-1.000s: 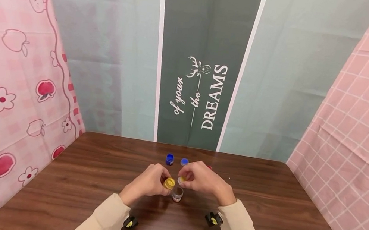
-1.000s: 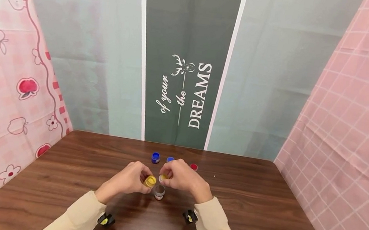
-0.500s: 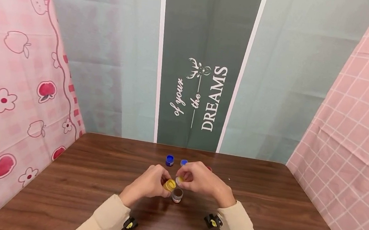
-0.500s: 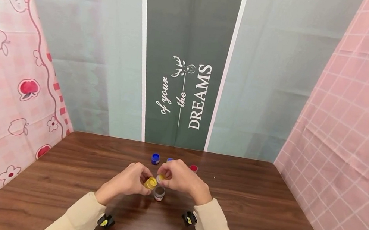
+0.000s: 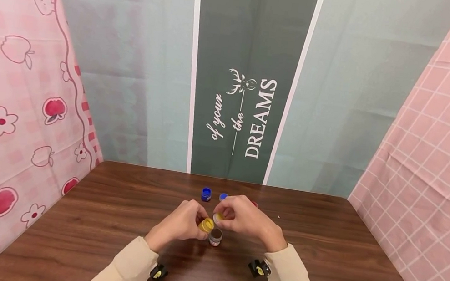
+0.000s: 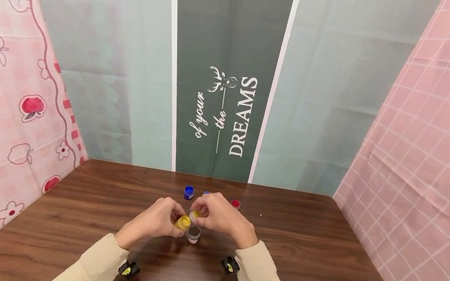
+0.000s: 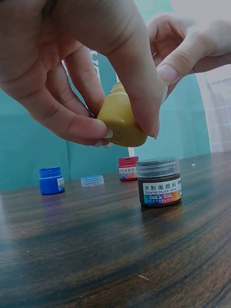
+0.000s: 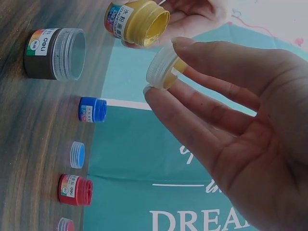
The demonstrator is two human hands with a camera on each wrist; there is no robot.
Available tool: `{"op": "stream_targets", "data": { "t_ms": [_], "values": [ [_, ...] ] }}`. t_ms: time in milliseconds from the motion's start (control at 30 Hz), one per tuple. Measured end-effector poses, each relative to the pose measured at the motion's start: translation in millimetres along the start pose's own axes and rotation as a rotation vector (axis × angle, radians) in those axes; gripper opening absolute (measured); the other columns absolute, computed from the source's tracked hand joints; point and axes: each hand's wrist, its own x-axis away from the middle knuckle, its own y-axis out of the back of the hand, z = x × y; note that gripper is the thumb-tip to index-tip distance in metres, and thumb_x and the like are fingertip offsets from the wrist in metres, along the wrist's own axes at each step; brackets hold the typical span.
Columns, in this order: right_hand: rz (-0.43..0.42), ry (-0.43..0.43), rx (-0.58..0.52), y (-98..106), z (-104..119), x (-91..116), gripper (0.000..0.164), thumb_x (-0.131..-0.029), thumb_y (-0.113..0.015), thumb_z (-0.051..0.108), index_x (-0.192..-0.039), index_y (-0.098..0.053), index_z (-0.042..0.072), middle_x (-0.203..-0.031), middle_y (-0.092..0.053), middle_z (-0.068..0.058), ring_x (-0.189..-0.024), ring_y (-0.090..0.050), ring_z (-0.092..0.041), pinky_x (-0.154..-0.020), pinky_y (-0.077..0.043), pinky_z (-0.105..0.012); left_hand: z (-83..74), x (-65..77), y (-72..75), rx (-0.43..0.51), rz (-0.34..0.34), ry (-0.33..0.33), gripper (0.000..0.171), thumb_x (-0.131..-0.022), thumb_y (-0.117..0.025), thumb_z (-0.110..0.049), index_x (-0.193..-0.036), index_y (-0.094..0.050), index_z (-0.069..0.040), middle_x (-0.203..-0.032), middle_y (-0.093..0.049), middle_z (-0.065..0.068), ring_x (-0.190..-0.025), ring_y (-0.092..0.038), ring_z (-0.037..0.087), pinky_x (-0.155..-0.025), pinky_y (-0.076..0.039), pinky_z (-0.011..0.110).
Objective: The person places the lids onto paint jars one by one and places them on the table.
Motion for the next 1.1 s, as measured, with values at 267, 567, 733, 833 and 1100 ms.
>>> {"op": "stream_targets", "data": {
  "t_ms": [267,567,733,833,1100],
  "values": [
    [0.004,0.015,-0.051,-7.0,3.5,3.3,0.020,-0.086,-0.081,0.005,-0.104,-0.074,0.005,-0.098,-0.072,-0.004,-0.090,-0.074,-0.015,-0.080,-0.060,-0.021,0.5,2.9,-5.5,0.012,0.013,0.004,0.025,-0.068,-0.090,-0.008,-0.089,-0.077,-0.003,-0.079,-0.077,0.003,-0.067,-0.063,0.005,-0.060,-0.054,0.019],
    [-0.009,0.010,-0.080,-9.2,7.2,1.9,0.021,-0.085,-0.082,0.004,-0.104,-0.074,0.004,-0.098,-0.072,-0.005,-0.091,-0.075,-0.018,-0.081,-0.062,-0.026,-1.4,2.7,-5.0,0.018,0.000,-0.022,0.022,-0.068,-0.090,-0.007,-0.086,-0.077,-0.004,-0.076,-0.076,0.002,-0.064,-0.061,0.002,-0.059,-0.053,0.019],
    [0.002,0.027,-0.063,-11.5,6.2,0.8,0.021,-0.084,-0.083,0.004,-0.104,-0.075,0.005,-0.099,-0.073,-0.004,-0.090,-0.074,-0.014,-0.080,-0.059,-0.019,-1.2,2.7,-5.2,0.020,0.007,-0.021,0.020,-0.069,-0.091,-0.007,-0.083,-0.077,-0.005,-0.076,-0.076,0.003,-0.064,-0.062,0.003,-0.059,-0.053,0.018],
    [0.000,0.041,-0.051,-11.7,6.6,-0.3,0.021,-0.084,-0.082,0.004,-0.104,-0.075,0.004,-0.099,-0.074,-0.005,-0.089,-0.074,-0.013,-0.079,-0.058,-0.018,-1.3,2.1,-4.9,0.021,0.000,-0.023,0.020,-0.069,-0.091,-0.007,-0.082,-0.076,-0.005,-0.076,-0.077,0.004,-0.064,-0.062,0.004,-0.059,-0.053,0.018],
    [0.010,0.046,-0.039,-12.0,6.3,-3.7,0.021,-0.084,-0.083,0.005,-0.104,-0.076,0.004,-0.099,-0.075,-0.006,-0.088,-0.074,-0.012,-0.078,-0.059,-0.018,-2.6,0.8,-3.0,0.021,-0.013,-0.015,0.021,-0.069,-0.091,-0.007,-0.082,-0.075,-0.006,-0.077,-0.076,0.003,-0.065,-0.063,0.004,-0.059,-0.053,0.018]
  ]
}}
